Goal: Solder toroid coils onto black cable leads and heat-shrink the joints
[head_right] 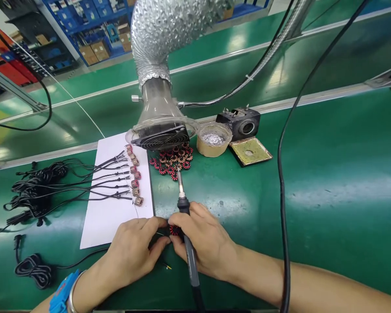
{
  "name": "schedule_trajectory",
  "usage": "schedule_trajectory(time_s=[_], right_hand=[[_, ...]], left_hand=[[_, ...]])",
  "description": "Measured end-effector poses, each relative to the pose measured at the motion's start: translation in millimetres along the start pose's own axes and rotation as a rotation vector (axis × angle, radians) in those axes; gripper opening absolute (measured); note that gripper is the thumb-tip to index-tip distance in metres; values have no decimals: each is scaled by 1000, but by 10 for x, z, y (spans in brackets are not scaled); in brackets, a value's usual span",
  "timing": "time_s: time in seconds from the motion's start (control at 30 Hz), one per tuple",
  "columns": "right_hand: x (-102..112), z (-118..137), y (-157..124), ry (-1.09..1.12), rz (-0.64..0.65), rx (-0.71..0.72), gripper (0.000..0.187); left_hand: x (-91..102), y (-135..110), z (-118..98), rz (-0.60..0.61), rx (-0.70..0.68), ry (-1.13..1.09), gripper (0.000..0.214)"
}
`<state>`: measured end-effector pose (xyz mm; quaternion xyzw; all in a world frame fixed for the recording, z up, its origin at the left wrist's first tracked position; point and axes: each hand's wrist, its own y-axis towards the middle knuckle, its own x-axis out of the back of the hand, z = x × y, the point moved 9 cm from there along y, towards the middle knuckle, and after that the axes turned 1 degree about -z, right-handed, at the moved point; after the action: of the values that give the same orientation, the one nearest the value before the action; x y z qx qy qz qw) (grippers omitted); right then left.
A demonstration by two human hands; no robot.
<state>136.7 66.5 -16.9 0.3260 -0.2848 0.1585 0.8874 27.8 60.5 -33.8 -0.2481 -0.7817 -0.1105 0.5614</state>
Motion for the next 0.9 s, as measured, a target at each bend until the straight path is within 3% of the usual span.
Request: schedule_trajectory(time_s=[0.27,0.4,0.57,0.77,0.9], right_hand=[[-13,-3,-13,-17,6,0,28],[-48,29,14,-60,30,34,18],[-122,80,39,-83,93,120,19],[38,-19,58,73,21,16,36],[115,-54,71,231,-2,-32,42]], left_hand=[[58,-20,-20,-59,-36,62,20],[80,-3,-35,-97,-45,126,15],[107,-5,-66,-162,-62,131,6],[147,-26,7,-136,13,13,25],[212,-13,-18,-126,78,-134,14]])
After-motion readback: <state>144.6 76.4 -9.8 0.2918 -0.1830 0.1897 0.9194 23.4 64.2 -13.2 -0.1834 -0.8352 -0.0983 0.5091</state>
